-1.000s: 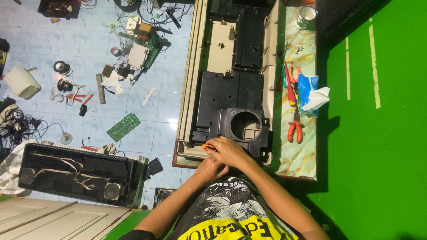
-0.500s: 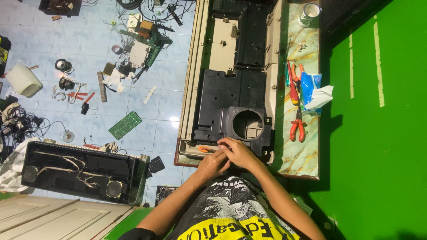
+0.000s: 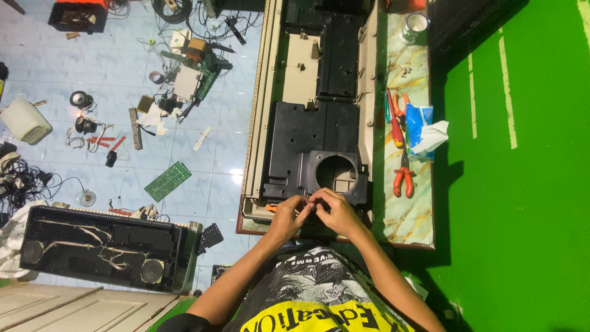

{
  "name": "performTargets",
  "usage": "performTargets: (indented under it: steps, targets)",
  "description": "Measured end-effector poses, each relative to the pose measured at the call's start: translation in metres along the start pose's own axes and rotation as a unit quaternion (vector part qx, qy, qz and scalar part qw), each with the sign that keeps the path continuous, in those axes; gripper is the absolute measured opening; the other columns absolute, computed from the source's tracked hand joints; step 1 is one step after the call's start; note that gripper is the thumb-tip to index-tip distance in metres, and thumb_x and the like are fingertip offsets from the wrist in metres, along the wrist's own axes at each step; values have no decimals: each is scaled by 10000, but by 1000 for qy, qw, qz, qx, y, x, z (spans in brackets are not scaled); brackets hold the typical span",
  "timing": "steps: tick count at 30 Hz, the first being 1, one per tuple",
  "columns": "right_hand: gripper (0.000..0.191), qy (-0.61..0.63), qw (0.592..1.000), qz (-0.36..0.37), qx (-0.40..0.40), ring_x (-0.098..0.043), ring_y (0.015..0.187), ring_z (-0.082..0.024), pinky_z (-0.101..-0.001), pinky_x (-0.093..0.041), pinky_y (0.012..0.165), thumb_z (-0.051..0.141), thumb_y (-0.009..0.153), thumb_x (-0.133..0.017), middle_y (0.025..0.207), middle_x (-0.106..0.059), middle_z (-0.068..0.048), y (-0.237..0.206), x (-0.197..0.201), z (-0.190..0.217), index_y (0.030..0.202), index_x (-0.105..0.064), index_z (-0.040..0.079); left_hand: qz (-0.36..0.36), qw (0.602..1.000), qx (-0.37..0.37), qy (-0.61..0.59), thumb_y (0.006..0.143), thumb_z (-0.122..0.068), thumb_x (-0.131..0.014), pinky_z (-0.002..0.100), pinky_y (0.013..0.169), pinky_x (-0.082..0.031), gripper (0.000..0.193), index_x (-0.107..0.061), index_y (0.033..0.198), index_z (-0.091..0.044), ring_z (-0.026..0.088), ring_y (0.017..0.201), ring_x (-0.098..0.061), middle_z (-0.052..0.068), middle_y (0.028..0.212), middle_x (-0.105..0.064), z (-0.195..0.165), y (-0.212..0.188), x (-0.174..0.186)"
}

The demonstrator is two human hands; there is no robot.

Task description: The person uses a screwdriver to tighten screws on the internal black plastic chassis of a disassembled keyboard before placing a red circuit board component into the housing.

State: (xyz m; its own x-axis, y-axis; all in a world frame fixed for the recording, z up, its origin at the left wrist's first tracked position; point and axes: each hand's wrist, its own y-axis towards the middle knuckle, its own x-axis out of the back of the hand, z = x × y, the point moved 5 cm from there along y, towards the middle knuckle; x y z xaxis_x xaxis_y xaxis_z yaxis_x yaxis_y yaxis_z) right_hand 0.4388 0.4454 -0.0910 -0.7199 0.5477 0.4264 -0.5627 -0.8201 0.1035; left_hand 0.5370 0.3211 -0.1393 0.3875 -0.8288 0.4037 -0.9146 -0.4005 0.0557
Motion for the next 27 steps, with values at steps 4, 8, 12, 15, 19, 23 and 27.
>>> performTargets:
  steps: [4, 8, 12, 15, 19, 23, 27]
  targets:
    - [188, -18, 1000, -5, -7, -734, 906, -272, -348, -570, 776, 73, 874, -695, 1015, -725, -119, 0, 4, -3, 1043, -698, -9, -1, 993, 54, -108, 956, -183, -729, 291, 666, -551, 225, -720, 1018, 33, 145, 738, -710, 120, 835, -757, 17, 1, -8]
    - [210, -46, 998, -40, 25, -747, 934, -282, -352, -583, 786, 97, 884, -737, 1040, -746, -131, -1, 6, -1, 1070, -727, -1, -2, 974, 85, -209, 977, -171, -709, 261, 659, -540, 212, -734, 1000, 38, 83, 751, -661, 55, 837, -745, 26, 4, -13]
    - [191, -59, 995, -66, 45, -755, 886, -278, -341, -588, 747, 72, 881, -745, 1009, -747, -134, -4, 8, 2, 1053, -727, -8, 8, 960, 89, -264, 980, -177, -687, 251, 671, -576, 216, -723, 1002, 34, 78, 766, -693, 39, 847, -749, 18, 7, -14]
    - [173, -98, 987, -104, 79, -747, 895, -292, -343, -586, 755, 54, 873, -743, 1004, -743, -137, -5, 6, 8, 1032, -720, -9, 0, 971, 91, -220, 987, -185, -687, 264, 674, -567, 236, -736, 1022, 43, 87, 769, -703, 69, 845, -765, 10, 9, -6]
    - [124, -132, 973, -163, 97, -735, 871, -301, -362, -578, 754, 30, 881, -728, 982, -734, -135, 7, -2, 15, 1002, -716, 6, -43, 992, 23, -114, 974, -184, -706, 312, 707, -575, 248, -741, 1076, 40, 145, 803, -726, 129, 912, -780, -6, 16, 11]
    - [86, -162, 955, -243, 55, -719, 851, -323, -396, -558, 745, 37, 900, -742, 953, -728, -136, 12, 11, 23, 965, -689, 20, -93, 986, 33, -134, 1004, -177, -646, 327, 775, -574, 248, -729, 1113, 29, 199, 890, -744, 168, 1016, -770, -35, 27, -5]
    - [92, -149, 923, -329, 135, -726, 812, -298, -386, -578, 746, 90, 874, -740, 887, -711, -120, 47, 28, 27, 913, -663, 57, -133, 986, -70, -67, 973, -146, -673, 378, 969, -547, 239, -746, 1146, 2, 290, 1096, -740, 182, 1123, -762, -60, 60, 18]
